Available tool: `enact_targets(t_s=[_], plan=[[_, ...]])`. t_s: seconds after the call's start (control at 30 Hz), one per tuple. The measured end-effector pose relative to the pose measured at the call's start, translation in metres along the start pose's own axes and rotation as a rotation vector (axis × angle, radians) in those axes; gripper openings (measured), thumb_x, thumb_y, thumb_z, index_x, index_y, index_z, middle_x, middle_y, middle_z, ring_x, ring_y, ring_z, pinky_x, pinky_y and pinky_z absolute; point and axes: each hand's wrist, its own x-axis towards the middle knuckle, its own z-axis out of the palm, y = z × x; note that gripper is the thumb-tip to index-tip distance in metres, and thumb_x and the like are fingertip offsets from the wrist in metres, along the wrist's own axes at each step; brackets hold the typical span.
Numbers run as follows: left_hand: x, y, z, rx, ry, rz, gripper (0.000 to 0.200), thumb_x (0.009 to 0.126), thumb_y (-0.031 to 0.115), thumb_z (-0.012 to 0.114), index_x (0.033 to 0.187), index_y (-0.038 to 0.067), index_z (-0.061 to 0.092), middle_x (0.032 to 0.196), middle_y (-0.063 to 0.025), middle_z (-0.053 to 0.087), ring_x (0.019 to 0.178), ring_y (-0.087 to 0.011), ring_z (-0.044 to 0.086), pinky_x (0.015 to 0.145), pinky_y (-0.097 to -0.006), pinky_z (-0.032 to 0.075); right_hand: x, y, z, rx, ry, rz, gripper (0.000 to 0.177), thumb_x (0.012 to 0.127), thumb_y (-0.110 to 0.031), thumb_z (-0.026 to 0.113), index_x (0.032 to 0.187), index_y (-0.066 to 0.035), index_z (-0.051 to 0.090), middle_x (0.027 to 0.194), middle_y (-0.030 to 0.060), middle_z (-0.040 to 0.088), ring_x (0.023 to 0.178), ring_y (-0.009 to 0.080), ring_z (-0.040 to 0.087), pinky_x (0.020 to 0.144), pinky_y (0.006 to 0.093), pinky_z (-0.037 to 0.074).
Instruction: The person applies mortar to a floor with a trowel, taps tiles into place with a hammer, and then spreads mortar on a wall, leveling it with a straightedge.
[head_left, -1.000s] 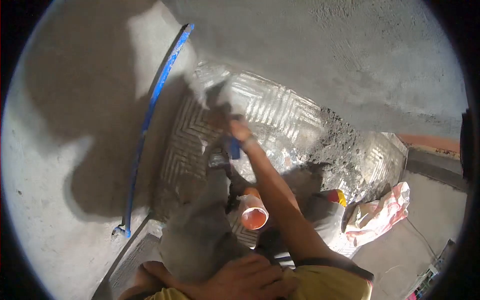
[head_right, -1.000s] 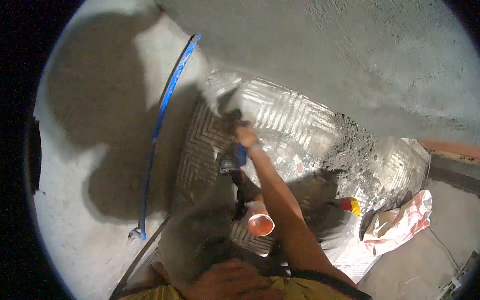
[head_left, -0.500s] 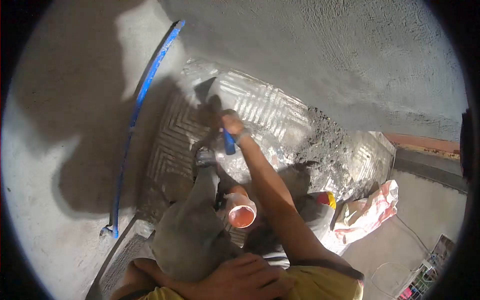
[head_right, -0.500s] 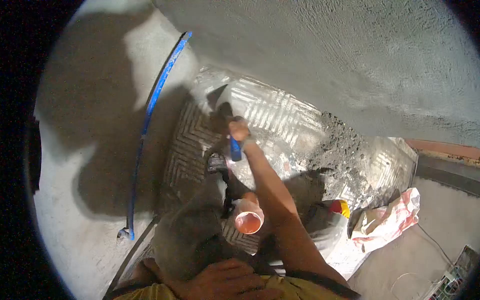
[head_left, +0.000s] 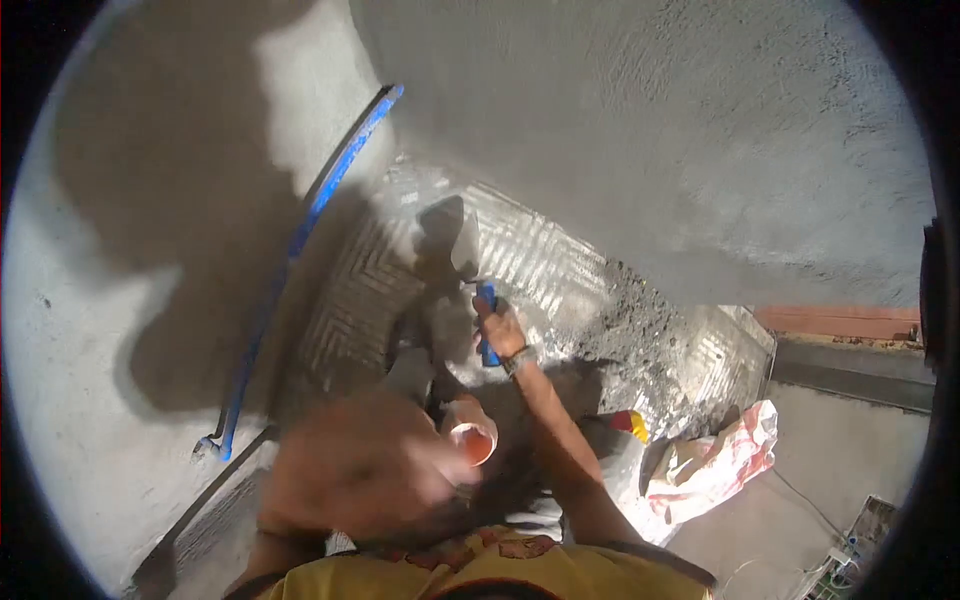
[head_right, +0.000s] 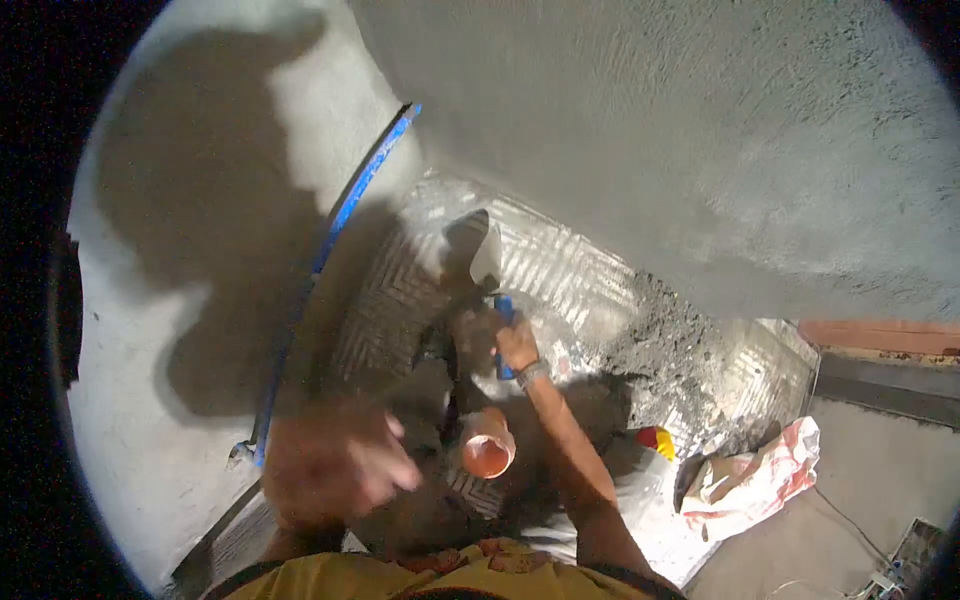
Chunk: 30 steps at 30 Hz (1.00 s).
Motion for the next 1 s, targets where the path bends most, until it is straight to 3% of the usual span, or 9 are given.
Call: enact_targets(t_s=[0.1,0.17,0.27,0.43,0.53,0.63,0.77,0.87,1.0], plan=[[0.02,-0.083,-0.016,-0.073,0.142,-0.289,0.021,0.092,0.019,0.058,0.097,0.0,0.066,0.089,-0.0118,0.069,0.078,-0.016,0.065,0.066,-0.0306,0.05,-0.01,-0.015,0.013,0.12,-0.046,0.073,0.031,0.087,-0.029,0.059,0.102,-0.002,0.056,0.07,0.01,0.058,0.056,0.0234,0.059,0.051,0.0367,0.049],[0.038,-0.19,-0.016,-0.128,-0.076,-0.582,0.038,0.095,0.035,0.053,0.108,0.001,0.063,0.099,-0.0067,0.064,0.089,-0.0136,0.06,0.081,-0.029,0.048,0.057,0.06,0.018,-0.52,-0.065,-0.495,0.026,0.085,-0.021,0.055,0.103,-0.003,0.057,0.079,0.0136,0.061,0.068,0.0296,0.061,0.062,0.0394,0.05],[0.02,-0.375,0.024,-0.716,0.232,-0.835,0.048,0.097,0.048,0.041,0.118,0.009,0.058,0.101,-0.0019,0.061,0.087,-0.0131,0.057,0.079,-0.0312,0.048,0.079,0.034,0.04,-0.659,-0.018,-0.8,0.025,0.083,-0.013,0.049,0.105,-0.004,0.058,0.091,0.0175,0.063,0.084,0.0363,0.06,0.074,0.0426,0.049],[0.056,-0.396,0.054,-1.024,0.37,-1.11,0.047,0.088,0.059,0.048,0.09,0.014,0.061,0.075,-0.0005,0.06,0.054,-0.0095,0.047,0.048,-0.026,0.039,0.093,0.063,0.036,-0.789,0.05,-0.695,0.024,0.085,-0.009,0.044,0.103,-0.003,0.058,0.095,0.0183,0.061,0.087,0.0372,0.059,0.077,0.0452,0.048],[0.06,-0.405,0.073,-0.95,0.182,-1.076,0.042,0.081,0.062,0.054,0.078,0.02,0.053,0.054,0.0036,0.045,0.037,-0.0111,0.037,0.031,-0.027,0.025,0.039,0.006,0.036,-0.145,0.053,-0.08,0.023,0.085,-0.009,0.046,0.104,-0.003,0.058,0.095,0.0194,0.058,0.087,0.0373,0.06,0.077,0.0462,0.048],[0.049,-0.412,0.069,-0.703,0.31,-0.834,0.045,0.085,0.059,0.051,0.091,0.015,0.058,0.078,-0.0028,0.059,0.05,-0.0108,0.049,0.042,-0.0245,0.037,0.073,0.054,0.035,-0.742,0.175,-0.678,0.025,0.085,-0.008,0.045,0.107,-0.001,0.057,0.104,0.0222,0.057,0.091,0.0398,0.06,0.079,0.0459,0.049],[0.039,-0.457,0.053,-0.828,0.39,-0.968,0.048,0.087,0.055,0.052,0.107,0.012,0.059,0.1,-0.0069,0.062,0.074,-0.0114,0.05,0.061,-0.0237,0.042,0.074,0.045,0.041,-0.577,0.05,-0.498,0.028,0.087,-0.006,0.043,0.112,0.001,0.055,0.115,0.0257,0.054,0.093,0.0405,0.06,0.083,0.0472,0.048],[0.042,-0.431,0.068,-0.263,0.233,-0.047,0.046,0.09,0.056,0.047,0.108,0.015,0.06,0.091,-0.0044,0.058,0.076,-0.0136,0.05,0.064,-0.0266,0.042,0.073,0.043,0.05,-0.578,0.142,-0.472,0.029,0.086,-0.006,0.044,0.113,0.001,0.055,0.114,0.0279,0.054,0.089,0.0413,0.06,0.083,0.0484,0.047],[0.057,-0.45,0.067,-0.943,0.272,-1.003,0.044,0.09,0.058,0.043,0.095,0.018,0.062,0.078,0.0025,0.055,0.064,-0.0085,0.048,0.052,-0.0266,0.038,0.066,0.03,0.056,-0.528,0.162,-0.384,0.031,0.087,-0.007,0.043,0.115,0.0,0.053,0.115,0.0329,0.052,0.088,0.043,0.06,0.088,0.0493,0.045]])
